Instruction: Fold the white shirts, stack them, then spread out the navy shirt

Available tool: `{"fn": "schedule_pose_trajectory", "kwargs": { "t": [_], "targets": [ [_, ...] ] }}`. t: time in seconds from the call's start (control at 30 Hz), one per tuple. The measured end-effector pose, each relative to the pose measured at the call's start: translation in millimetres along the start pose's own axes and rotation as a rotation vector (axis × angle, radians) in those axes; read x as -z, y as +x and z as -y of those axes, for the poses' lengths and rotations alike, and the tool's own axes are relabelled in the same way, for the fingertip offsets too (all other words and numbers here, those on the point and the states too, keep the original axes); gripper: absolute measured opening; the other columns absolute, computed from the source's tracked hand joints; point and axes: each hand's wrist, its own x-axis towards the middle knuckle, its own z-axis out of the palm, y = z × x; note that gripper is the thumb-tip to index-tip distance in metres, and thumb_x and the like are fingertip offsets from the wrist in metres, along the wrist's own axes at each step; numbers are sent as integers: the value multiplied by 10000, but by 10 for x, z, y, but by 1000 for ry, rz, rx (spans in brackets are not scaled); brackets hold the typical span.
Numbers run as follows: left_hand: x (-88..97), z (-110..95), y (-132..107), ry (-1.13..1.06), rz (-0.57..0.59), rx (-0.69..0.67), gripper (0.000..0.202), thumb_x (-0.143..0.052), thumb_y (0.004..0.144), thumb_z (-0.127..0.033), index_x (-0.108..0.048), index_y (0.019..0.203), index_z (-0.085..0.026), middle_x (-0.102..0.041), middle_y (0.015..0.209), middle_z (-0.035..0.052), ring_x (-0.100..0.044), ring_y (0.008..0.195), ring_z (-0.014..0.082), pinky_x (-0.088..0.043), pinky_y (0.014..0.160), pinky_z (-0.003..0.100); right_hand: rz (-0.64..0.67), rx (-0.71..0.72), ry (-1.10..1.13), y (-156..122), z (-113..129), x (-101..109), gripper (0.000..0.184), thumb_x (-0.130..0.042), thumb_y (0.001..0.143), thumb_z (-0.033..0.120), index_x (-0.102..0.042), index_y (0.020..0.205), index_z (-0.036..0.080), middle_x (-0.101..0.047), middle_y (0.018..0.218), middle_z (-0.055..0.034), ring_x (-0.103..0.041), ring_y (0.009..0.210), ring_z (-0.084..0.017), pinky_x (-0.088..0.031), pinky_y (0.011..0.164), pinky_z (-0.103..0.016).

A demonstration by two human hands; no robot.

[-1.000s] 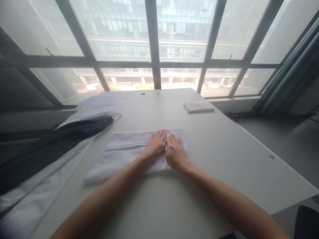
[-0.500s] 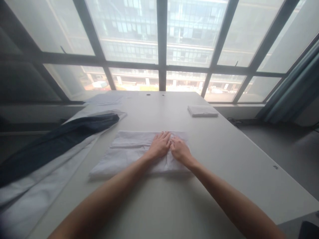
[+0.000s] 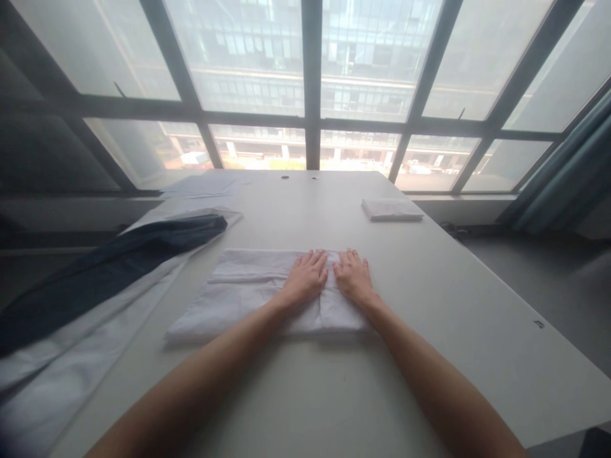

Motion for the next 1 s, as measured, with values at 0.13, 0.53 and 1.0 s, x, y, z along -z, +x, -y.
{"fn": "schedule_pose_trajectory", "kwargs": {
  "t": [0.13, 0.53, 1.0],
  "targets": [
    [5, -2, -5, 6, -12, -16, 577, -308, 1044, -382, -400, 1565, -150, -335, 1650, 80, -263, 1529, 309, -200, 1243, 539, -85, -128, -79, -12, -193, 58, 579, -279, 1049, 426, -493, 1499, 131, -388, 1599, -225, -284, 1514, -362, -109, 1198, -664],
    [-4, 7, -13, 33, -25, -25, 556, -296, 1058, -377, -401, 1568, -185, -343, 1647, 86, -272, 1526, 312, -229, 1230, 544, -89, 52, 78, -87, 62, 88, 580, -247, 1042, 323, -342, 1590, 160, -226, 1686, -136, -170, 1564, -264, -161, 1234, -562],
    [107, 48, -32, 34, 60, -49, 613, -236, 1068, -462, -190, 1644, -258, -130, 1709, 63, -83, 1572, 322, -123, 1219, 646, 42, 85, 11, -143, 166, -14, 592, -228, 1055, 373, -297, 1613, 186, -207, 1694, -121, -149, 1568, -247, -116, 1249, -517]
  ]
}}
